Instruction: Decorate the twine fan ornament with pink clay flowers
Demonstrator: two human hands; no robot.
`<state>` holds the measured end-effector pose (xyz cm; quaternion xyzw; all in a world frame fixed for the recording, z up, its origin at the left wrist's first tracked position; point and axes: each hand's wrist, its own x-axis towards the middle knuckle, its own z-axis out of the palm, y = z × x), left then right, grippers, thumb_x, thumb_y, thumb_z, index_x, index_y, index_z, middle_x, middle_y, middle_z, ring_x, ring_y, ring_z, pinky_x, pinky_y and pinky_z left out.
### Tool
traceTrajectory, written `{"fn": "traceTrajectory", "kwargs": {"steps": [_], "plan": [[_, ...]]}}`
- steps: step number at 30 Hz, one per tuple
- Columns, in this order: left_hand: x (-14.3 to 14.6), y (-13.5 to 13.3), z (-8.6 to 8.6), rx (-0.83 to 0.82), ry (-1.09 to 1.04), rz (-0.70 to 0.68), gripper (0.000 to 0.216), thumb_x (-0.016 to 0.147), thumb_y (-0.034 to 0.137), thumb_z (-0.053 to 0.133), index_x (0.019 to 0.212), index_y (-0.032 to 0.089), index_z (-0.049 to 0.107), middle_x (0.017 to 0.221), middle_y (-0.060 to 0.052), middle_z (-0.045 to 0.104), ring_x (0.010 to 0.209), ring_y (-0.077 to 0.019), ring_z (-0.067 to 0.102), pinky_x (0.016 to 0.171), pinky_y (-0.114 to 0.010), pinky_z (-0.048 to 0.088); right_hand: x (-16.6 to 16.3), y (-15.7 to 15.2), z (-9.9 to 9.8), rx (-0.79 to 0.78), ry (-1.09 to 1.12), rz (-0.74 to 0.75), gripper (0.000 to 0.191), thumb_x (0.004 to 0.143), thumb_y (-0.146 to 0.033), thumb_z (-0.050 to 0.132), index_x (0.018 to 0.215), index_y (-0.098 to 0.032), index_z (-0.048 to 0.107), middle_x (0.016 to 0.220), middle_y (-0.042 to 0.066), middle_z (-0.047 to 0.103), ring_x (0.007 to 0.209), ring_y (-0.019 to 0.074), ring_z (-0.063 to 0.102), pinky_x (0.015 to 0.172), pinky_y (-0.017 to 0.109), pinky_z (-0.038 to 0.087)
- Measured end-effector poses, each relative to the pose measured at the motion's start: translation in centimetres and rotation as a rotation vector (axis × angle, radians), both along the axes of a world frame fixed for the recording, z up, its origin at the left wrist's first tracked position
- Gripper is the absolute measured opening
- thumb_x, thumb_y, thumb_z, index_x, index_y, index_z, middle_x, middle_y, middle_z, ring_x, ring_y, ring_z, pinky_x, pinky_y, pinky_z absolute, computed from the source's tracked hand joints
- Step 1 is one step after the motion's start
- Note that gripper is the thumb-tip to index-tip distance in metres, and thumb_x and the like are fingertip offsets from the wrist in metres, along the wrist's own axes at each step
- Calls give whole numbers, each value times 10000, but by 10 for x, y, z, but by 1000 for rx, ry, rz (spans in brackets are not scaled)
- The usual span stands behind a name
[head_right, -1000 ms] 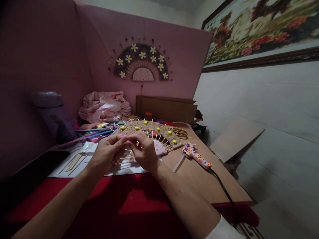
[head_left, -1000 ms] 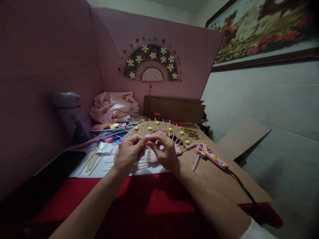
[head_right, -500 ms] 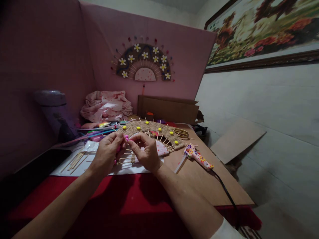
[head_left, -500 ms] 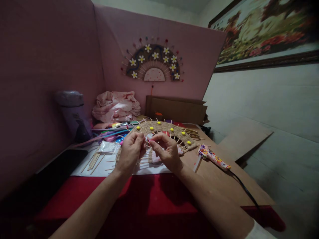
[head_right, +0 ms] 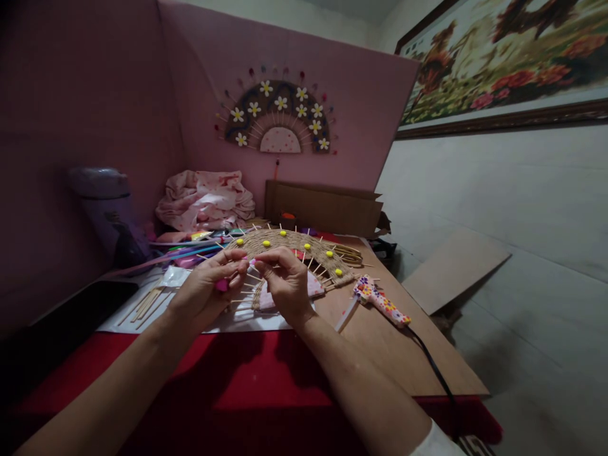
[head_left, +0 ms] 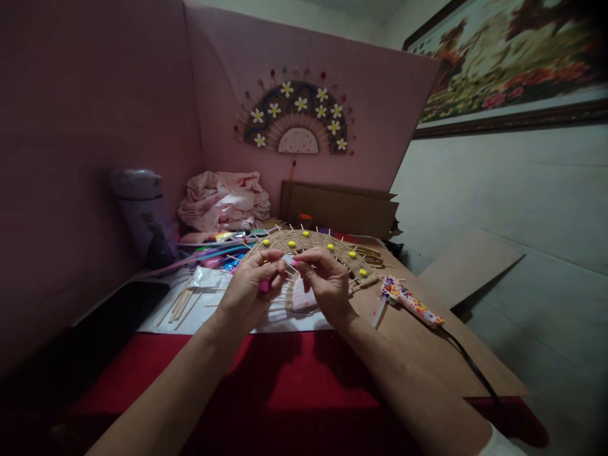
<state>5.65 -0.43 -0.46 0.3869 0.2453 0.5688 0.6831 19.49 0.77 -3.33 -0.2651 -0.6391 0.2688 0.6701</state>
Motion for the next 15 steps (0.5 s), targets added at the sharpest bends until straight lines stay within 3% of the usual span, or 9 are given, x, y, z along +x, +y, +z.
{"fn": "traceTrajectory", "kwargs": {"steps": [4, 8, 15], "plan": [[2, 0, -3, 57, 39, 47, 192, 672, 64, 640, 839, 121, 565, 604, 9, 569, 431, -29, 449, 390, -112, 301, 0, -2, 0, 36, -3, 11, 71, 789, -241, 664, 840, -193, 662, 760, 0, 572, 521, 64, 486, 424, 197, 408], [6, 0, -5, 121, 71, 73, 140, 694, 109, 650, 810, 128, 573, 566, 31, 544, 403, -17, 410, 381, -114, 284, 0, -4, -1, 77, -142, 16, 55, 800, -239, 652, 826, -194, 669, 778, 15, 591, 625, 98, 541, 505, 220, 456], [5, -1, -6, 117, 83, 79, 124, 708, 116, 639, 808, 128, 568, 582, 20, 555, 431, -31, 444, 394, -123, 305, 1, -7, 1, 215, -226, -69, 59, 811, -171, 625, 842, -208, 659, 806, 22, 604, 731, 133, 578, 642, 275, 493]]}}
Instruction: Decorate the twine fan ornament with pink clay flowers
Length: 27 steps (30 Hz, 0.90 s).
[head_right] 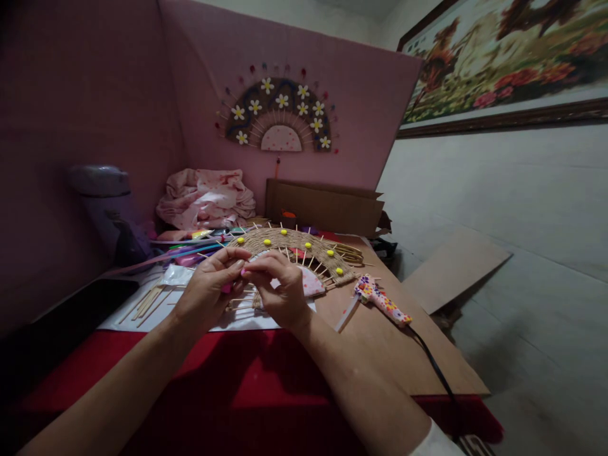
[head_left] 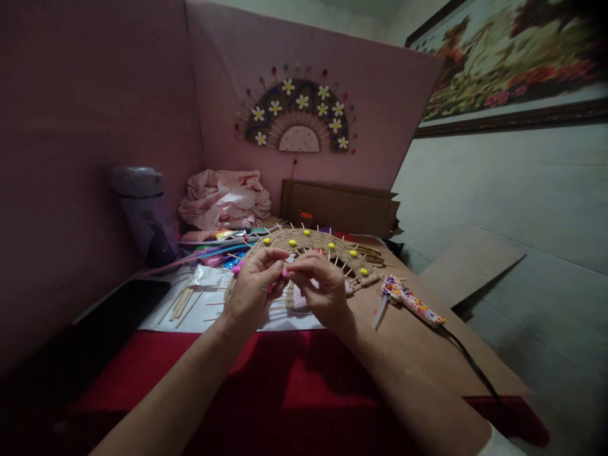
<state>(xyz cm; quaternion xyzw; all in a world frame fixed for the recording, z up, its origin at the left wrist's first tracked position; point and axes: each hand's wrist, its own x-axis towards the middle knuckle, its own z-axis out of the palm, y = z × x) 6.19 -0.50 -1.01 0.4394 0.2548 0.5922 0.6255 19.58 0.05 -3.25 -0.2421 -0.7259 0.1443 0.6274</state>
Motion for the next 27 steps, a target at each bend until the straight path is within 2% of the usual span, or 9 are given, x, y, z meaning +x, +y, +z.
{"fn": "traceTrajectory", "kwargs": {"steps": [5, 10, 14, 18, 22, 27], "plan": [[0, 0, 0, -6, 3, -24, 127, 717, 111, 633, 822, 129, 563, 587, 20, 557, 427, -25, 431, 396, -118, 300, 0, -1, 1, 27, 29, -60, 69, 827, -174, 605, 862, -211, 652, 805, 24, 597, 744, 141, 575, 646, 284, 494], [0, 2, -1, 6, 16, -21, 128, 724, 134, 641, 825, 133, 562, 561, 35, 528, 413, -22, 414, 389, -113, 291, 0, -2, 4, 62, -82, -27, 99, 824, -142, 593, 863, -202, 661, 796, 26, 602, 744, 137, 579, 655, 281, 495], [0, 2, -2, -5, 13, -37, 136, 723, 134, 645, 831, 138, 561, 582, 27, 544, 427, -24, 423, 397, -111, 303, 1, -4, 5, 99, -38, -101, 109, 833, -142, 576, 880, -202, 654, 811, 28, 596, 756, 138, 574, 665, 285, 493], [-1, 0, -2, -20, 19, -45, 136, 728, 161, 652, 830, 141, 564, 551, 37, 519, 420, -30, 421, 393, -116, 304, 1, -6, 7, 124, -152, -51, 163, 845, -124, 543, 915, -218, 656, 838, 31, 600, 782, 140, 584, 688, 293, 502], [-1, 0, -1, -36, -8, -89, 147, 714, 157, 661, 825, 140, 566, 564, 23, 536, 436, -40, 443, 390, -116, 293, 2, -5, 7, 119, -63, -152, 167, 841, -117, 545, 916, -221, 651, 840, 33, 585, 787, 146, 574, 697, 301, 502], [-2, 0, 0, -74, -19, -103, 141, 720, 164, 656, 822, 143, 563, 488, 48, 483, 380, -38, 399, 365, -120, 267, 3, -4, 5, 145, -192, -72, 178, 858, -138, 535, 932, -239, 662, 849, 32, 589, 787, 138, 583, 695, 293, 511]]}}
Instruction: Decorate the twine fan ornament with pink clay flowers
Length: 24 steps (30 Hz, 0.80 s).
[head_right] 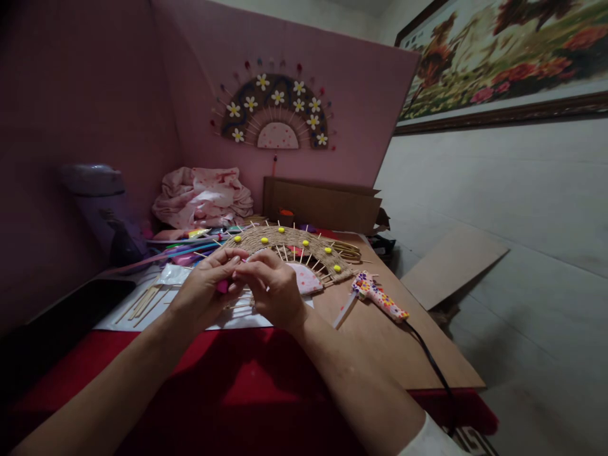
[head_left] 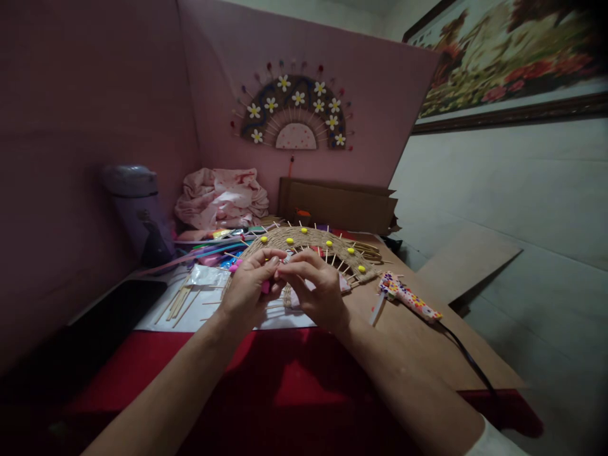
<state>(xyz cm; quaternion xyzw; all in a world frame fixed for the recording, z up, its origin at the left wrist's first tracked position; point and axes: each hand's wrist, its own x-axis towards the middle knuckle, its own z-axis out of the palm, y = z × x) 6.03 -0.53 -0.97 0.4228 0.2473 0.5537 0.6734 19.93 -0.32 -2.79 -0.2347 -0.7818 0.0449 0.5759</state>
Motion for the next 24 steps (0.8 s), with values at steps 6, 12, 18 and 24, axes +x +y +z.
{"fn": "traceTrajectory", "kwargs": {"steps": [6, 12, 18, 24], "plan": [[1, 0, -1, -18, -35, -15, 132, 723, 149, 648, 817, 135, 557, 504, 44, 478, 402, -42, 420, 377, -118, 296, -1, -1, -1, 38, 24, -48, 173, 856, -136, 546, 940, -239, 656, 855, 30, 580, 785, 134, 577, 678, 286, 509], [-3, 1, 6, -121, -142, -67, 133, 745, 26, 468, 798, 132, 529, 496, 64, 366, 354, -31, 311, 320, -120, 198, 0, 0, -2, 16, 42, -117, 169, 839, -130, 554, 939, -223, 654, 847, 41, 585, 739, 135, 560, 606, 271, 495], [-10, 2, 12, -230, -268, -143, 228, 676, -31, 407, 786, 117, 541, 577, 21, 420, 424, -41, 390, 379, -127, 343, 0, -2, -1, 79, 43, -121, 198, 833, -95, 547, 944, -221, 653, 836, 44, 591, 759, 143, 569, 618, 282, 503], [-10, 1, 16, -278, -277, -59, 342, 603, -89, 381, 806, 119, 563, 674, -34, 516, 522, -69, 490, 440, -135, 423, -1, -4, -2, 75, 21, -126, 190, 840, -116, 558, 953, -240, 648, 848, 33, 592, 740, 136, 564, 602, 281, 502]]}}
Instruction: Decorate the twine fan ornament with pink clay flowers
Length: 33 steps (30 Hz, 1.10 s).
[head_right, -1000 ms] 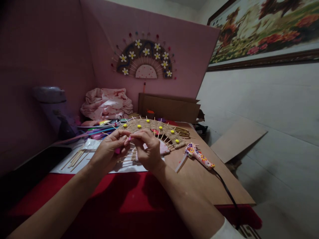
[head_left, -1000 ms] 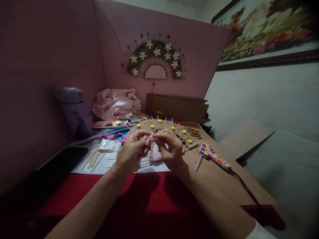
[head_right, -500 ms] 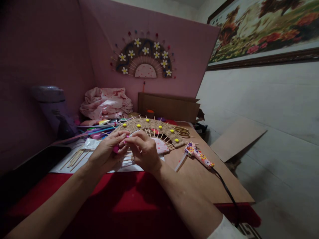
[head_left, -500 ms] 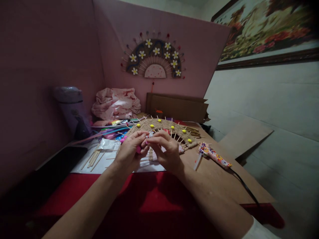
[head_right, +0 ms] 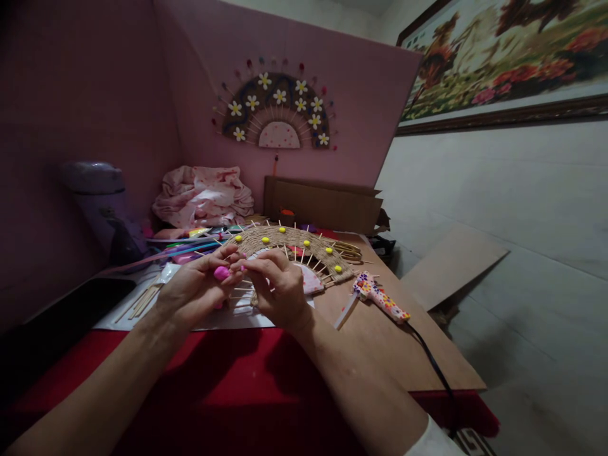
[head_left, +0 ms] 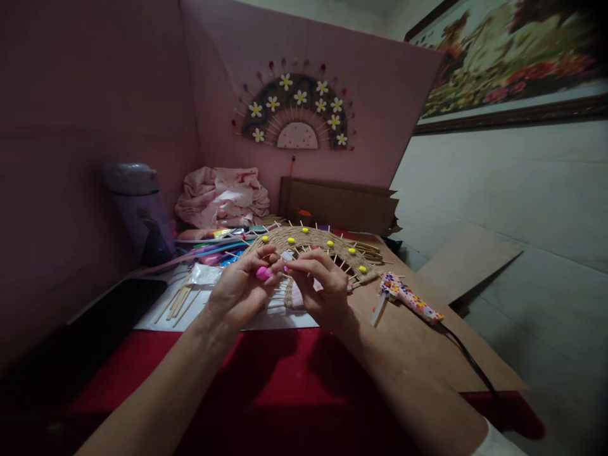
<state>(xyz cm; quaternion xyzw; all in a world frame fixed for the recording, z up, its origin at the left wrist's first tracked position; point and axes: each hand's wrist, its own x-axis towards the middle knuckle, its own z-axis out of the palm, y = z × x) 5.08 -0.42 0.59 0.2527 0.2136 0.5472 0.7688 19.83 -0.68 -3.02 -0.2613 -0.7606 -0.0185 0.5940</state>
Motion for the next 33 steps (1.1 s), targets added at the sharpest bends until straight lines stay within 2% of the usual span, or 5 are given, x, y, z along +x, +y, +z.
{"fn": "traceTrajectory", "kwargs": {"steps": [7, 12, 16, 19, 33], "plan": [[0, 2, -4, 157, 88, 126, 304, 635, -103, 453, 816, 108, 574, 725, -52, 591, 611, -89, 564, 574, -179, 480, -2, 5, 0, -107, 170, 48, 115, 834, -150, 591, 900, -221, 652, 841, 31, 603, 780, 146, 579, 619, 278, 490], [3, -3, -7, 325, 192, 157, 84, 764, 113, 584, 845, 131, 595, 524, 26, 500, 426, -52, 410, 422, -149, 340, -2, 7, -3, -178, 240, 78, 91, 823, -194, 612, 908, -218, 638, 828, 24, 602, 737, 138, 576, 603, 274, 486], [7, -6, -10, 358, 325, 101, 242, 745, 334, 675, 670, 127, 575, 441, 56, 410, 368, -25, 292, 357, -145, 190, -2, 5, -1, -145, 222, 84, 44, 827, -196, 611, 851, -220, 640, 810, 21, 596, 739, 140, 567, 583, 273, 474], [8, -5, -12, 361, 389, 29, 314, 695, 339, 723, 564, 118, 542, 450, 49, 413, 370, -17, 301, 355, -152, 190, -2, 3, 1, -106, 200, 57, 57, 816, -192, 630, 843, -237, 653, 797, 10, 583, 735, 134, 550, 574, 264, 460], [4, -2, -16, 319, 319, -123, 279, 713, 336, 713, 617, 103, 595, 488, 37, 421, 396, -13, 321, 363, -139, 213, -1, 2, 1, -153, 182, 127, 194, 794, -186, 663, 963, -282, 675, 809, -3, 531, 704, 116, 498, 548, 256, 437]]}}
